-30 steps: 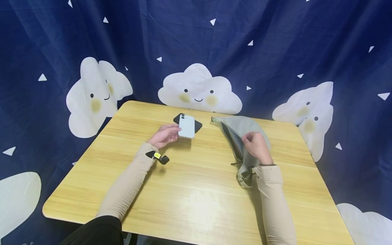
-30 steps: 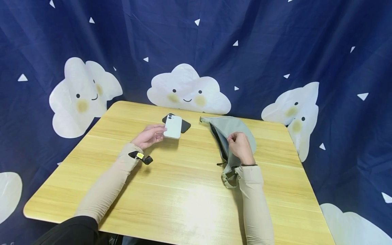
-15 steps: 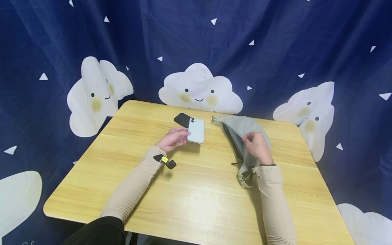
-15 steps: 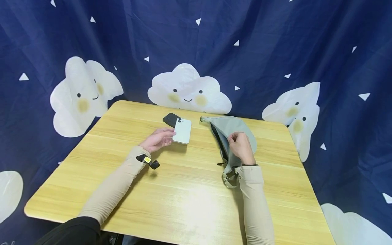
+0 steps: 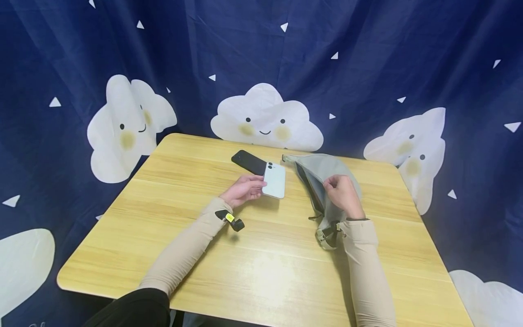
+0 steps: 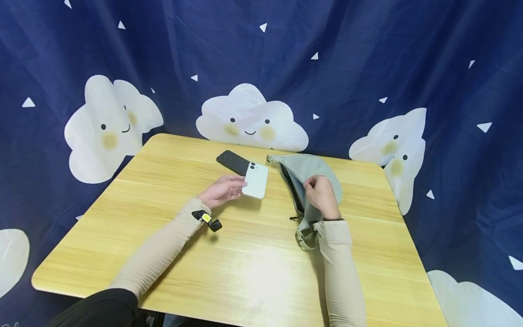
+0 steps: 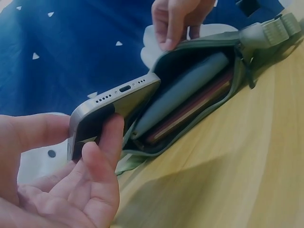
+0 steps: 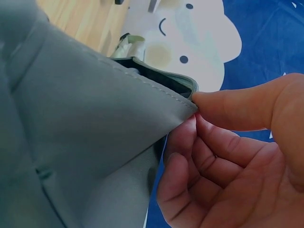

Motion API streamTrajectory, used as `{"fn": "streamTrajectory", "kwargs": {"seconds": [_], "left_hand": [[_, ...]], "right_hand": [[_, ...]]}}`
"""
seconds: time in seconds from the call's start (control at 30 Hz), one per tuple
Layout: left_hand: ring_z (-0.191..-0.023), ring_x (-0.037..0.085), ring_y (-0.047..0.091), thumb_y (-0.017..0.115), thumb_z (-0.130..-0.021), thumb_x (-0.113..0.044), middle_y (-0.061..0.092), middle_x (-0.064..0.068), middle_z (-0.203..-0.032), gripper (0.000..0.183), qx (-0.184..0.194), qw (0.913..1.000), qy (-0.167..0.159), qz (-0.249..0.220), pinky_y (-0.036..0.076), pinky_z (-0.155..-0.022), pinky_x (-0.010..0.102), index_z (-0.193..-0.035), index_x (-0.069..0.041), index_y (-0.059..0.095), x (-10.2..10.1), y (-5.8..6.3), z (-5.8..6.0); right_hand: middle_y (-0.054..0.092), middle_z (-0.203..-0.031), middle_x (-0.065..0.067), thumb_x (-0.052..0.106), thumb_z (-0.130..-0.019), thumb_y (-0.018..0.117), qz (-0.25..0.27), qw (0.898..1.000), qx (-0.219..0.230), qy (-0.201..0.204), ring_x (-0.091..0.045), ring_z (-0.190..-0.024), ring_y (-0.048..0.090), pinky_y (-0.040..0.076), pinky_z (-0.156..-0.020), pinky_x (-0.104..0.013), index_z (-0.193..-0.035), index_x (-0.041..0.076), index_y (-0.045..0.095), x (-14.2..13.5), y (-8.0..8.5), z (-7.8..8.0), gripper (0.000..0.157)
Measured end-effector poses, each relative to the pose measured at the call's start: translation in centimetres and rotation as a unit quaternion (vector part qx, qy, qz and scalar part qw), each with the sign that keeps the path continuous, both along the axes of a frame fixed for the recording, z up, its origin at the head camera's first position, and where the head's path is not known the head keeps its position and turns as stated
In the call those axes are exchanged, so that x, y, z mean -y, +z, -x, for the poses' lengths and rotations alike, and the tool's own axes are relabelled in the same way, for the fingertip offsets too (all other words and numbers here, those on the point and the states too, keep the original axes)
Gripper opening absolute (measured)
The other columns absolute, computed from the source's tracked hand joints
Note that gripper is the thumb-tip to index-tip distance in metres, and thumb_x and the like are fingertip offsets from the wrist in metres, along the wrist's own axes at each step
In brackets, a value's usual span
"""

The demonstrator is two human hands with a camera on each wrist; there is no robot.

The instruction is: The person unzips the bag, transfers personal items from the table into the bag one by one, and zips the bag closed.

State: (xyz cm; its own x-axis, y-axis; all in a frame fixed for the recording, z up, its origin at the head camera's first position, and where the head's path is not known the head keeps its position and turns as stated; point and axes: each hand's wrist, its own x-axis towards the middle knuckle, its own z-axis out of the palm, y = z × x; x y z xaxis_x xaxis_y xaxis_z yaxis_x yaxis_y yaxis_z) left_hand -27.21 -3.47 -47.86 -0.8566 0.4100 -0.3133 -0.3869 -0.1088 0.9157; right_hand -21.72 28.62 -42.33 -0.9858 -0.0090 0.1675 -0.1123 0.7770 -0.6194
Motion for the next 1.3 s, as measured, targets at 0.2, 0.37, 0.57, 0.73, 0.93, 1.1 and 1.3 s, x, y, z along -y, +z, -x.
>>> {"fn": "streamTrajectory", "kwargs": {"seconds": [0.2,0.37,0.57,0.73,0.93,1.1,1.3], "left_hand": [[-0.075,0.009,0.063,0.064,-0.098,-0.004,0.07,0.0,-0.094,0.049,0.003,0.9998,-0.015,-0.007,0.054,-0.07,0.018,-0.144,0.005,0.049,-1.5,-0.2,-0.3],[-0.077,0.01,0.065,0.064,-0.098,-0.003,0.07,0.0,-0.094,0.051,0.007,0.9997,-0.021,-0.003,0.054,-0.071,0.018,-0.146,0.005,0.048,-2.7,-0.4,-0.6],[-0.078,0.011,0.065,0.065,-0.097,-0.003,0.07,0.0,-0.094,0.051,0.015,0.9994,-0.03,-0.007,0.054,-0.071,0.019,-0.146,0.004,0.049,-4.4,-0.7,-0.7],[-0.076,0.01,0.065,0.065,-0.097,-0.003,0.071,0.0,-0.092,0.051,0.014,0.9991,-0.037,-0.013,0.054,-0.07,0.018,-0.146,0.004,0.049,-5.7,-0.8,-0.9],[-0.075,0.01,0.066,0.064,-0.097,-0.002,0.072,0.0,-0.092,0.053,0.021,0.9987,-0.037,-0.028,0.056,-0.073,0.019,-0.147,0.003,0.048,-6.6,-0.8,-1.1],[-0.077,0.01,0.067,0.065,-0.097,-0.003,0.071,0.0,-0.094,0.053,0.02,0.999,-0.026,-0.031,0.056,-0.073,0.02,-0.147,0.003,0.048,-7.0,-0.8,-1.2],[-0.08,0.01,0.067,0.066,-0.097,-0.005,0.07,0.0,-0.096,0.054,0.009,0.9994,-0.02,-0.027,0.057,-0.077,0.021,-0.148,0.001,0.048,-7.7,-1.1,-1.1]], "right_hand": [[0.075,-0.093,-0.023,0.007,-0.098,0.059,0.0,1.0,0.001,-0.001,-0.031,-0.082,0.067,0.049,-0.072,-0.032,-0.098,-0.006,0.073,0.0,0.0,0.0,0.019],[0.075,-0.091,-0.023,0.007,-0.098,0.059,0.0,1.0,0.001,0.0,-0.03,-0.08,0.065,0.048,-0.07,-0.031,-0.096,-0.006,0.073,-0.1,0.0,0.0,0.019],[0.075,-0.092,-0.024,0.007,-0.098,0.059,0.0,1.0,-0.001,0.002,-0.03,-0.079,0.066,0.049,-0.068,-0.03,-0.097,-0.006,0.073,-0.2,0.1,0.1,0.019],[0.075,-0.091,-0.024,0.007,-0.098,0.06,0.003,1.0,-0.001,-0.003,-0.03,-0.078,0.065,0.048,-0.068,-0.03,-0.097,-0.006,0.073,-0.1,0.1,0.0,0.019],[0.074,-0.091,-0.024,0.007,-0.099,0.06,0.008,1.0,-0.002,-0.002,-0.03,-0.079,0.065,0.048,-0.069,-0.03,-0.097,-0.007,0.072,0.0,0.1,0.1,0.019],[0.074,-0.092,-0.024,0.007,-0.099,0.059,0.008,1.0,-0.002,-0.003,-0.03,-0.08,0.065,0.048,-0.069,-0.031,-0.098,-0.006,0.072,0.1,0.2,0.1,0.018],[0.074,-0.093,-0.024,0.007,-0.099,0.059,0.008,1.0,0.0,-0.006,-0.03,-0.08,0.065,0.048,-0.071,-0.031,-0.099,-0.006,0.073,0.1,0.2,0.0,0.018]]}}
